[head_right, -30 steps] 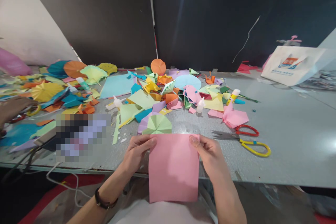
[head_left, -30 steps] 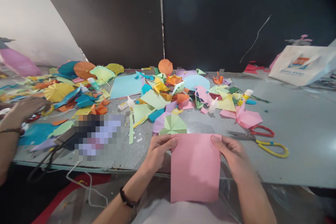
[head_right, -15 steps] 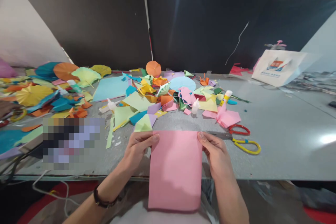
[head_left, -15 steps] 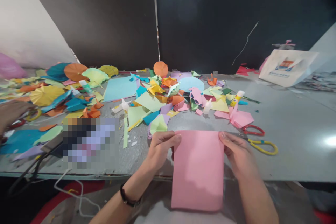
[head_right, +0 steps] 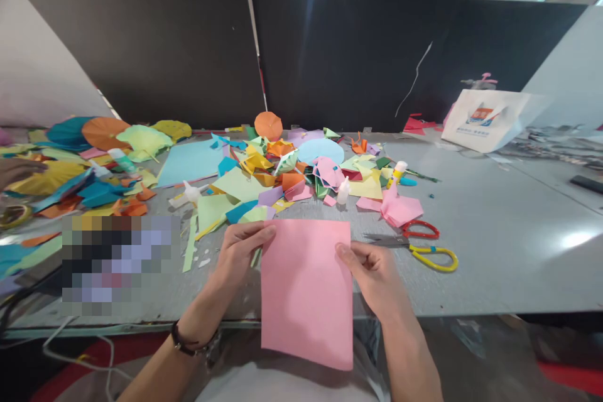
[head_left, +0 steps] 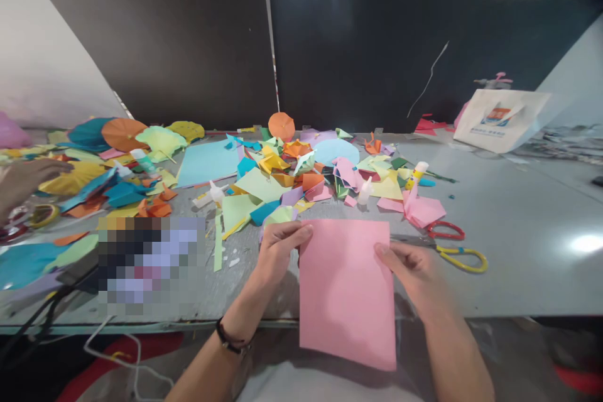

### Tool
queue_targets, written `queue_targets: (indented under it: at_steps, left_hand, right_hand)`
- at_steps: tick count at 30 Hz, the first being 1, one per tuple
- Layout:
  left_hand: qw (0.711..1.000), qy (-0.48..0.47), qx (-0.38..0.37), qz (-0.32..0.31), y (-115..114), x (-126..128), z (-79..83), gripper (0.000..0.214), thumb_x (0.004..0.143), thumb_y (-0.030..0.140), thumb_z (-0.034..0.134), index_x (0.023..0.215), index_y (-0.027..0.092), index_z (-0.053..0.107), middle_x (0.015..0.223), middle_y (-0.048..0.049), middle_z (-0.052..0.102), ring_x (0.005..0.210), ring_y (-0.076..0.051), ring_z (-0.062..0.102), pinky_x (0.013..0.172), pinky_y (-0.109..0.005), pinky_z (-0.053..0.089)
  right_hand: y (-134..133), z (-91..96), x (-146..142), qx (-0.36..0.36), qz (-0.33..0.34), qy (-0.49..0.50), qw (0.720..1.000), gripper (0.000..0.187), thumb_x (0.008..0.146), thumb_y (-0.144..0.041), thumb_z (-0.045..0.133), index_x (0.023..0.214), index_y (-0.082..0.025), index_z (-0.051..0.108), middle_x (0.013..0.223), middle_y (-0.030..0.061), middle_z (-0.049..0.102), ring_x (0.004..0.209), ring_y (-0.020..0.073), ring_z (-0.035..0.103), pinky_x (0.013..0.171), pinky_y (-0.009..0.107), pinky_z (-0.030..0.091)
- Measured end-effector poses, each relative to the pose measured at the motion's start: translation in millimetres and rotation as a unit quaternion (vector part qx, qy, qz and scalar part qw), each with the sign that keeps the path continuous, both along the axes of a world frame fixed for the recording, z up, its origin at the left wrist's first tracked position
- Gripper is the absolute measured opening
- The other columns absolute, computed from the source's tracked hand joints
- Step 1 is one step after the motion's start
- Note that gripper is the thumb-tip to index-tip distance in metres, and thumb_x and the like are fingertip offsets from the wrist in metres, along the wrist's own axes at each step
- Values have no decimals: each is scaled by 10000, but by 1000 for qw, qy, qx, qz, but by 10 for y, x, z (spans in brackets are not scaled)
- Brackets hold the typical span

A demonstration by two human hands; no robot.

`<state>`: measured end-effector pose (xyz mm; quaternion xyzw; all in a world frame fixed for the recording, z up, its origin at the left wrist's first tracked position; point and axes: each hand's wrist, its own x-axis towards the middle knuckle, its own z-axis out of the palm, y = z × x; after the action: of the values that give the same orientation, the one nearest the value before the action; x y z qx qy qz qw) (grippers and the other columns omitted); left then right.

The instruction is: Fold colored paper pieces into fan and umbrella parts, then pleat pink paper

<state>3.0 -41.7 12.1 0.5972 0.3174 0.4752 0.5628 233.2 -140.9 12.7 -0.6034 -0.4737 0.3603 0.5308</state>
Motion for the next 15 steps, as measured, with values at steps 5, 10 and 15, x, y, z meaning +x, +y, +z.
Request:
queue_targets:
  at_steps: [5, 10, 15]
  left_hand:
    - [999, 6, 6, 36, 60, -103, 14, 461, 852, 423, 723, 533, 156, 525, 541, 24, 410, 540, -99, 351, 530, -264, 244]
    - [997, 13, 28, 66, 88, -121, 5, 502, 865, 462, 712, 539, 167, 470, 555, 34, 342, 544, -95, 302, 519, -263, 217]
    - [997, 40, 46, 42, -37, -109, 91, 484, 892, 463, 691, 552, 172, 504, 527, 23, 405, 502, -101, 374, 482, -248, 267]
  right_hand:
    - [14, 7, -32, -26, 76, 3, 997, 527, 841, -686, 728, 697, -179, 738, 648, 14, 614, 614, 189, 539, 535, 275, 401]
    - [79, -54, -20, -33, 108, -12, 994, 555, 836, -681, 741, 640, -164, 700, 619, 16, 619, 582, 175, 538, 517, 267, 396]
    - [-45, 82, -45, 11, 37, -63, 997, 459, 881, -568, 768, 1179, -219, 754, 1138, 86, 770, 1019, 293, 723, 838, 354, 588]
